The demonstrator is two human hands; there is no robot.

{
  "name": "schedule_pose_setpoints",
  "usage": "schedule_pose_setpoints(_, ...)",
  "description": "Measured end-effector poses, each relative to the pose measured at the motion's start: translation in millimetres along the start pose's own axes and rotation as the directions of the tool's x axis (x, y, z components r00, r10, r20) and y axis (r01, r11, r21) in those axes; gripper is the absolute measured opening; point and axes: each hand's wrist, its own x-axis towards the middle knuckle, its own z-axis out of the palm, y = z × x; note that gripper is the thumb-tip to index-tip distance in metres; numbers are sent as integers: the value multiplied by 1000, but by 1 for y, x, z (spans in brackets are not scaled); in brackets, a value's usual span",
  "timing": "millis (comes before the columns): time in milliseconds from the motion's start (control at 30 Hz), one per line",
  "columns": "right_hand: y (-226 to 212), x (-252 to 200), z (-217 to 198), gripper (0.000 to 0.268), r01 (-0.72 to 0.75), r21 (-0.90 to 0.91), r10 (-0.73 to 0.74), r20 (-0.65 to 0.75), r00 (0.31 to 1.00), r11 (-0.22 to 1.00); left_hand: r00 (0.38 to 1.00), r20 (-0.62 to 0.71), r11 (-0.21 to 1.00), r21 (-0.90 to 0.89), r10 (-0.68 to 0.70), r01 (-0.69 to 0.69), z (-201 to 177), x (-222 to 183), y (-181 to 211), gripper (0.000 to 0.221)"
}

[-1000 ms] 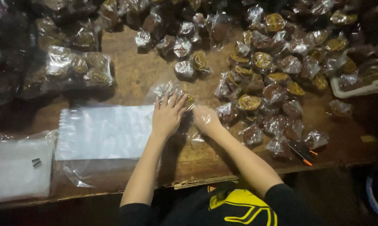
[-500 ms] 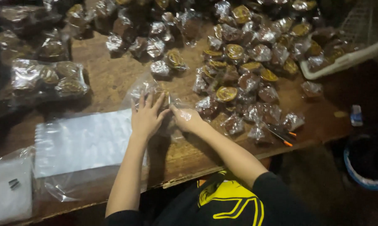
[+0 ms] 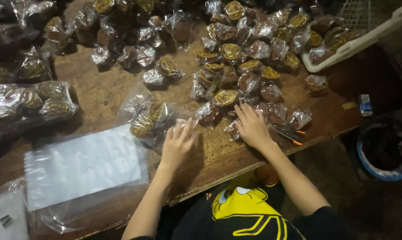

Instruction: Packing individually wrapped bread items into larger plastic bags and stapling them shut

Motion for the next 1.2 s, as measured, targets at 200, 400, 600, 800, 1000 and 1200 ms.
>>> schedule_pose_setpoints(200, -5, 1, -11, 60, -47, 29, 46, 26, 999, 998, 998, -53, 982, 188, 29, -18, -10, 0, -6, 24)
schedule_pose_setpoints(400, 33, 3, -19, 54, 82, -101, -53, 258, 965, 992, 973, -178, 989, -7, -143, 144, -60, 9, -10, 16)
schedule_pose_setpoints(600, 8, 62, -8, 13, 169, 366, -25, -367, 930, 915, 982, -150, 980, 142, -116, 138, -73, 29, -1, 15)
schedule_pose_setpoints(800, 0, 112, 3, 77, -11, -28, 20, 370, 929, 1000, 959, -235, 946, 245, -156, 214, -56, 31, -2, 21)
schedule_pose_setpoints(1000, -47, 80, -33, 88, -33, 510, -5, 72, 997, 860, 969, -169, 962, 175, -182, 212, -48, 21, 5, 24)
schedule_pose_setpoints(1200, -80, 83, -38, 54, 99, 261, -190, 352, 917, 960, 958, -145, 956, 127, -247, 265, -47, 18, 7, 38)
